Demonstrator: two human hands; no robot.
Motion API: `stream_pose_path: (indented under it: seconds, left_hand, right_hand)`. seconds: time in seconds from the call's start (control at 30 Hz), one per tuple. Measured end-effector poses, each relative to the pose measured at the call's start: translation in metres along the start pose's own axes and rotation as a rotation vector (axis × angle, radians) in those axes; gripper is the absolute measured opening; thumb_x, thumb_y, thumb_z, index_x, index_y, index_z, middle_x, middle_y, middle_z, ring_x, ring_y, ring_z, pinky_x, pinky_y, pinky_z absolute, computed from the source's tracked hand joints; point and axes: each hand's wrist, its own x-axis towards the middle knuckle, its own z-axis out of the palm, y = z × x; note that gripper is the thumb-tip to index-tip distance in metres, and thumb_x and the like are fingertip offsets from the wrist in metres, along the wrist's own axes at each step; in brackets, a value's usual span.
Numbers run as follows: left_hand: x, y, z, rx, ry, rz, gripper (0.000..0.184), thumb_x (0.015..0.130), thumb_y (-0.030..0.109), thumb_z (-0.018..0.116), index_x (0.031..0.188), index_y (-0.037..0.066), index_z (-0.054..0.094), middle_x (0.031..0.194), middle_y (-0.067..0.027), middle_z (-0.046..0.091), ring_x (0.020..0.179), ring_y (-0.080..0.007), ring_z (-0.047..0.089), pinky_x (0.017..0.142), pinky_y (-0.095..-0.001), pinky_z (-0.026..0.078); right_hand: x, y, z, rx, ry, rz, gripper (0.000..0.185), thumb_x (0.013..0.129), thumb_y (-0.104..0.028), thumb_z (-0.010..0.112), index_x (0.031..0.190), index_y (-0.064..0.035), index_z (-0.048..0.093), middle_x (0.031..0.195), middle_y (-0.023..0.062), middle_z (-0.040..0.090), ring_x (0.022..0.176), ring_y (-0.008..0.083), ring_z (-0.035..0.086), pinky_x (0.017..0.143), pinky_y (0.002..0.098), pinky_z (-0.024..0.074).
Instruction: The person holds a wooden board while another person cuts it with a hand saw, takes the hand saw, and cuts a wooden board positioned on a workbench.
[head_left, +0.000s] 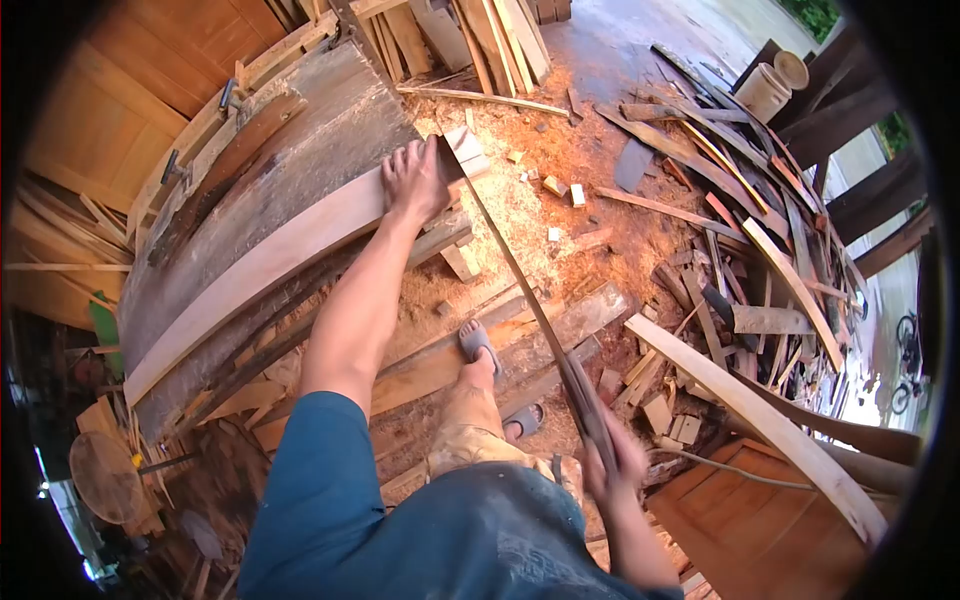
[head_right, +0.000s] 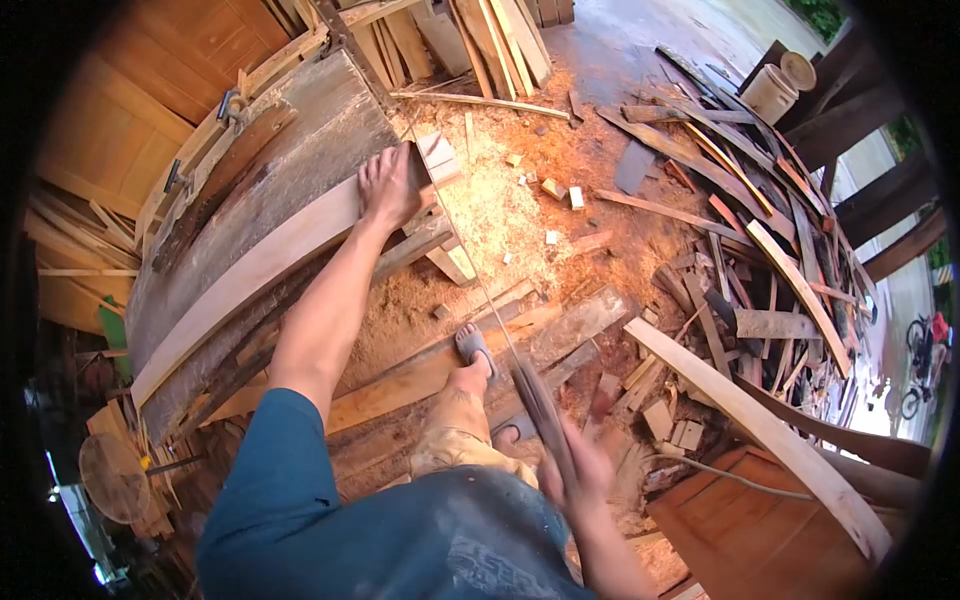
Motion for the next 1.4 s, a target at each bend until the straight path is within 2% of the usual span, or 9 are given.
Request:
stream_pose_path:
  seconds: [0.17, 0.47, 0.63, 0.7, 0.97, 1.2, 1.23, 1.33, 1.4]
  left_hand:
    - [0.008, -0.024, 0.037, 0.01, 0.183, 0.079, 0.072, 0.075, 0.032, 0.073, 0.135, 0.003, 0.044, 0.136, -0.0173, 0.047, 0.127, -0.0356, 0.042, 0.111, -0.0487, 0.027]
    - [-0.005, 0.003, -0.003, 0.006, -0.031, -0.024, 0.09, 0.073, 0.024, 0.075, 0.15, 0.007, 0.031, 0.147, -0.0217, 0.04, 0.14, -0.039, 0.034, 0.119, -0.0547, 0.018]
    - [-0.005, -0.009, 0.013, 0.013, 0.059, 0.025, 0.076, 0.074, 0.014, 0.067, 0.143, 0.004, 0.038, 0.142, -0.0206, 0.042, 0.135, -0.0362, 0.036, 0.116, -0.0511, 0.019]
    - [0.013, -0.031, 0.051, 0.178, 0.202, 0.04, 0.089, 0.066, 0.035, 0.085, 0.139, 0.006, 0.043, 0.136, -0.0147, 0.05, 0.129, -0.0344, 0.043, 0.109, -0.05, 0.029]
    - [-0.002, -0.002, 0.007, 0.088, 0.022, -0.013, 0.101, 0.071, 0.04, 0.084, 0.149, 0.004, 0.032, 0.146, -0.0207, 0.041, 0.137, -0.0367, 0.037, 0.118, -0.0528, 0.022]
    - [0.001, -0.009, 0.02, 0.103, 0.049, 0.003, 0.102, 0.066, 0.031, 0.084, 0.149, 0.003, 0.032, 0.145, -0.0191, 0.041, 0.135, -0.0338, 0.038, 0.114, -0.0517, 0.026]
    - [0.002, -0.011, 0.018, 0.09, 0.015, -0.008, 0.102, 0.066, 0.03, 0.083, 0.149, 0.003, 0.032, 0.145, -0.0185, 0.042, 0.134, -0.0331, 0.039, 0.112, -0.0506, 0.028]
    - [-0.005, -0.002, -0.002, 0.047, -0.012, -0.001, 0.096, 0.069, 0.026, 0.081, 0.148, 0.003, 0.033, 0.143, -0.0176, 0.043, 0.133, -0.0328, 0.04, 0.111, -0.0479, 0.03]
    - [-0.002, -0.006, 0.001, 0.064, 0.039, 0.023, 0.092, 0.071, 0.025, 0.079, 0.147, 0.003, 0.034, 0.141, -0.017, 0.045, 0.133, -0.0329, 0.041, 0.112, -0.0472, 0.029]
  right_hand:
    - [0.197, -0.048, 0.115, 0.187, -0.093, 0.137, 0.037, 0.092, -0.026, 0.066, 0.123, -0.0065, 0.062, 0.085, 0.0241, 0.068, 0.076, 0.0408, 0.068, 0.067, 0.0443, 0.0534]
    - [-0.085, -0.013, -0.061, -0.012, -0.01, -0.005, 0.05, 0.089, -0.032, 0.062, 0.12, 0.0065, 0.064, 0.096, 0.0247, 0.072, 0.079, 0.0306, 0.074, 0.076, 0.037, 0.058]
    - [0.096, 0.008, 0.085, 0.172, -0.019, 0.057, 0.038, 0.087, -0.014, 0.069, 0.123, -0.0033, 0.064, 0.093, 0.0241, 0.069, 0.081, 0.037, 0.069, 0.07, 0.0385, 0.0538]
    - [0.16, -0.028, 0.108, 0.169, 0.05, 0.019, 0.032, 0.091, -0.02, 0.067, 0.118, -0.0038, 0.066, 0.079, 0.0186, 0.068, 0.067, 0.0297, 0.068, 0.065, 0.0359, 0.0524]
    - [-0.094, 0.002, -0.042, 0.091, -0.127, 0.178, 0.048, 0.086, -0.022, 0.065, 0.125, 0.006, 0.062, 0.102, 0.021, 0.072, 0.09, 0.0301, 0.074, 0.078, 0.0355, 0.0572]
    - [0.13, 0.01, 0.11, 0.248, 0.006, 0.038, 0.035, 0.09, -0.019, 0.067, 0.121, -0.0053, 0.065, 0.086, 0.0216, 0.067, 0.073, 0.0371, 0.067, 0.066, 0.0385, 0.0526]
    - [0.164, -0.004, 0.132, 0.255, 0.112, -0.02, 0.029, 0.09, -0.016, 0.067, 0.117, -0.004, 0.066, 0.076, 0.0177, 0.068, 0.064, 0.0265, 0.067, 0.062, 0.0342, 0.0515]
    - [0.145, -0.003, 0.121, 0.23, 0.066, -0.038, 0.03, 0.09, -0.017, 0.067, 0.117, -0.0021, 0.065, 0.078, 0.0175, 0.068, 0.063, 0.0275, 0.066, 0.061, 0.0355, 0.0515]
    - [0.061, 0.02, 0.082, 0.184, 0.011, 0.07, 0.041, 0.086, -0.017, 0.07, 0.123, -0.0008, 0.062, 0.1, 0.0229, 0.07, 0.086, 0.0371, 0.071, 0.076, 0.0395, 0.0551]
